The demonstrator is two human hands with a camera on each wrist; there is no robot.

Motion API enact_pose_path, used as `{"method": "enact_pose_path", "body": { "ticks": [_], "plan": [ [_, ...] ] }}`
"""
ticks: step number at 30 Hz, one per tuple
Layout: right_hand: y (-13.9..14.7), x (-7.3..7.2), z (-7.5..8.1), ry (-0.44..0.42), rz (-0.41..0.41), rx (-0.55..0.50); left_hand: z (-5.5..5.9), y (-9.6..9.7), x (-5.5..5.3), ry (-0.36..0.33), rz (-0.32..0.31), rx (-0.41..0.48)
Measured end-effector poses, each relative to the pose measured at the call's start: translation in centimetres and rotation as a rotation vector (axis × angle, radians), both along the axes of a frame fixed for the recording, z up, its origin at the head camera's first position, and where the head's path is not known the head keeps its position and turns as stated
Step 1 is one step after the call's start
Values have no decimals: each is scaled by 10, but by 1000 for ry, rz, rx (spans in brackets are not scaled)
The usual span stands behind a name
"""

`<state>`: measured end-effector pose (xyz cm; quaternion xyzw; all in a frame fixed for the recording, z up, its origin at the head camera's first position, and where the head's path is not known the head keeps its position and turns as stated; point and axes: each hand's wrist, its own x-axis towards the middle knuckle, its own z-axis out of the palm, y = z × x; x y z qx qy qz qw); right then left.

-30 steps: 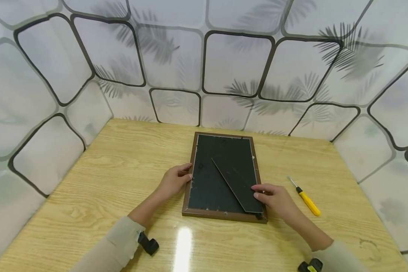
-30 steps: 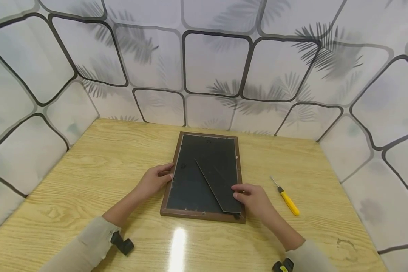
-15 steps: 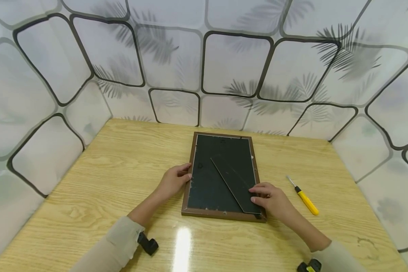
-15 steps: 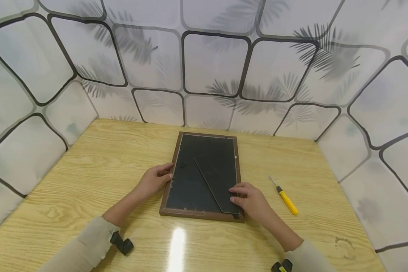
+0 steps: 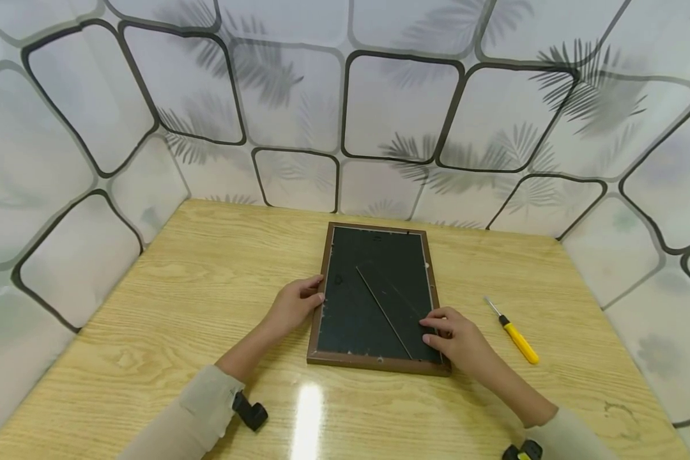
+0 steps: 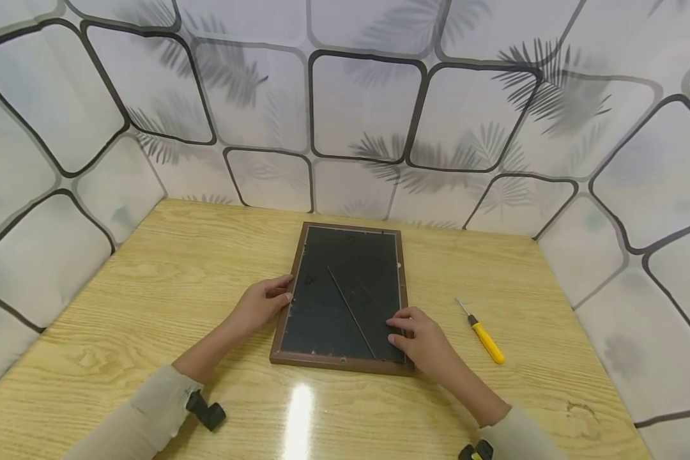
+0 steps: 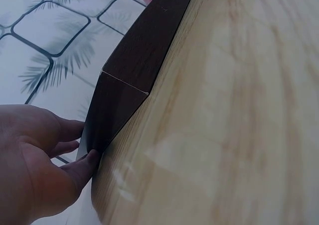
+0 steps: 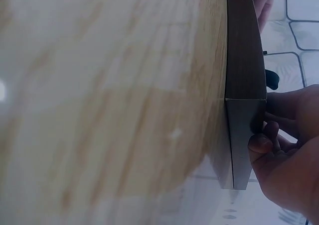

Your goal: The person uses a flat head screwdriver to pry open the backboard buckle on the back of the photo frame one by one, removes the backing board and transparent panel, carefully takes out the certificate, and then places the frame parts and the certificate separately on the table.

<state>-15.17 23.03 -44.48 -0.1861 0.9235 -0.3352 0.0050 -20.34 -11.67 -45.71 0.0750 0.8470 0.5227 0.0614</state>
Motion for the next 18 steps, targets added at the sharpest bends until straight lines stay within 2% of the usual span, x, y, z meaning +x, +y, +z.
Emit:
{"method": "enact_pose_path", "body": {
  "ticks": [10, 18],
  "plan": [
    [0, 4, 9, -46, -31, -52, 1, 0, 0, -1, -6, 1],
    [-2, 4, 9, -31, -44, -33, 1, -1, 1, -9, -1, -1]
  ]
}}
